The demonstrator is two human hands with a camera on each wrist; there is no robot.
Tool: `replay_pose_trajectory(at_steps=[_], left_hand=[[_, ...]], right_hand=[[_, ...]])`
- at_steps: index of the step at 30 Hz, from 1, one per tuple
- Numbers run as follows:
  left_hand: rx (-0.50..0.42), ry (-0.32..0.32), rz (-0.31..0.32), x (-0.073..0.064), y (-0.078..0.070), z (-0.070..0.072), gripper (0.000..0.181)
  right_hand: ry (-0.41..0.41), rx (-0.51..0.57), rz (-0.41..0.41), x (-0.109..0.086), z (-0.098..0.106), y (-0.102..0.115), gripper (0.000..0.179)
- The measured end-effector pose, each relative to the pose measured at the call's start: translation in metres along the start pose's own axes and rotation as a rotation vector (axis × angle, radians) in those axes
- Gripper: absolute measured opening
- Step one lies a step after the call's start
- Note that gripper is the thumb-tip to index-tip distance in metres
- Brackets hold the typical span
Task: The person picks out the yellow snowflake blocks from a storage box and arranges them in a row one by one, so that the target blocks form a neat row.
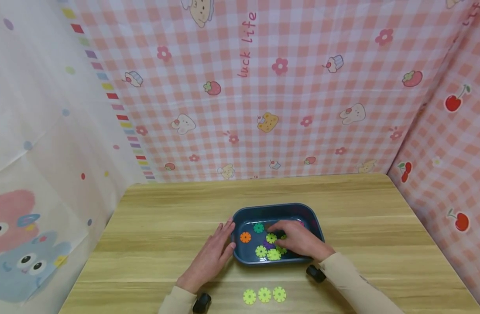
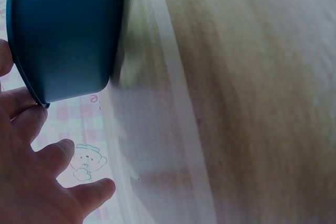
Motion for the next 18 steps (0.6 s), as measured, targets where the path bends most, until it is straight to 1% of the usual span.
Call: replay_pose_trajectory(at_steps=[3, 9, 18], left_hand=[[0.002, 0.001, 0.002, -0.0003, 0.0003, -0.0005, 0.057], [0.001, -0.003, -0.007, -0.0004, 0.0001, -0.0005, 0.057], [-0.004, 0.001, -0.008, -0.0003, 0.0002, -0.0004, 0.057]], right_hand=[[0.003, -0.021, -0.018, 0.0022, -0.0017, -0.0032, 0.033], [0.009, -0.065, -0.008, 0.005, -0.0032, -0.0037, 0.032], [0.035, -0.118, -0.005, 0.0101, -0.0074, -0.0074, 0.035]])
Point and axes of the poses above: each hand's wrist, its own x-axis towards the middle knuckle, its own z-axis out of the back of the hand, y = z × x, the point moved 10 cm from there along x, towards the middle knuckle, and after that the axes turned 6 degrees about x, right-handed, at the moved point
